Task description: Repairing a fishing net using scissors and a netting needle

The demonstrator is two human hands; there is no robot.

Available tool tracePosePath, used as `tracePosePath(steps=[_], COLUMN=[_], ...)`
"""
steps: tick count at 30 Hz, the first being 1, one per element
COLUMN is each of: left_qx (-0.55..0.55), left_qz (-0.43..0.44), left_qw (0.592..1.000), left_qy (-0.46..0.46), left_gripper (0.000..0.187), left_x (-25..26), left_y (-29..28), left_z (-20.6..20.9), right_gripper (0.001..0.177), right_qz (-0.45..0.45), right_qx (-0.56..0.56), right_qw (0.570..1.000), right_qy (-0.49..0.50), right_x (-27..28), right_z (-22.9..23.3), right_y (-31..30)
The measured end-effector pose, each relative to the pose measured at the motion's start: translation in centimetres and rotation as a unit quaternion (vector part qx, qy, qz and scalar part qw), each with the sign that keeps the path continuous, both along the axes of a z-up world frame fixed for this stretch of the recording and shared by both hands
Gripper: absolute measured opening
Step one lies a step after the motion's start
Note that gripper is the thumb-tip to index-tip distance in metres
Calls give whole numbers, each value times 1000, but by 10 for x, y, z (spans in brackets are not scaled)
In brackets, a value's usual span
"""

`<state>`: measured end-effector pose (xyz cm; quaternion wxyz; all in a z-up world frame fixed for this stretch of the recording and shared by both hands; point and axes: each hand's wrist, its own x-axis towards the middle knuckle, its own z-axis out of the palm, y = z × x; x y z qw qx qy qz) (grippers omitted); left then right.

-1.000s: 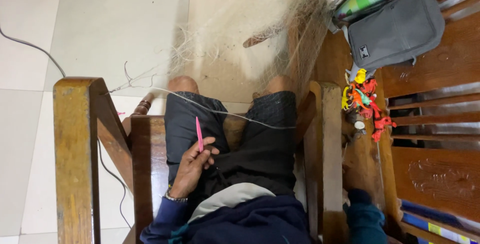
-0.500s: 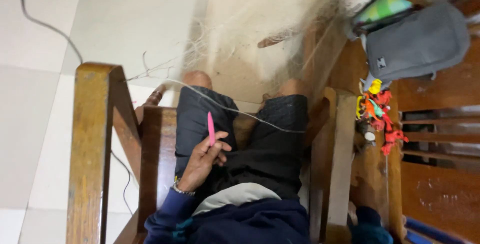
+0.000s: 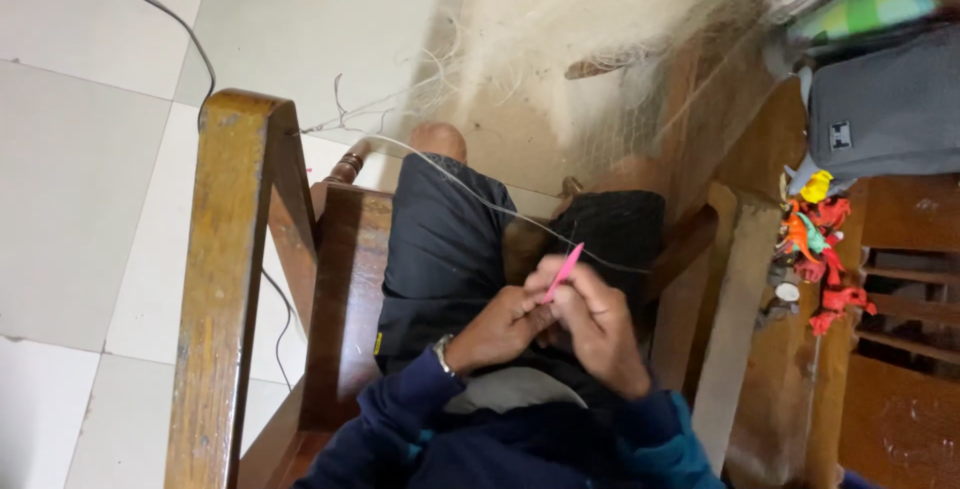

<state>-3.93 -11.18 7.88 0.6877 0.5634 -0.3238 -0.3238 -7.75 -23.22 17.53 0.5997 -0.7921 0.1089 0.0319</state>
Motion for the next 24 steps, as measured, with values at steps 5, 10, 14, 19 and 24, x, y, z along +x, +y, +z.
tracePosePath(steps=[5, 10, 14, 19, 24], left_qx=[70, 70, 0, 56, -38], left_qz=[11, 288, 397, 352, 372], left_qw=[997, 926, 861, 887, 846], left_qy=[44, 233, 319, 295, 380], left_gripper=[23, 24, 36, 13, 8], left_x=[17, 49, 86, 79, 51], left_y=[21, 34, 21, 2, 14], left_z=[-16, -65, -59, -66, -82], right_gripper=[27, 18, 22, 39, 7], right_qz=[-75, -137, -120, -21, 0], right_qx=[16, 29, -162, -234, -174], right_qw=[995, 984, 978, 970, 984], right_qy=[-60, -114, -61, -55, 21], right_x=[13, 30, 44, 58, 30], right_z=[-27, -61, -105, -120, -126], right_y=[-6, -47, -46, -28, -36])
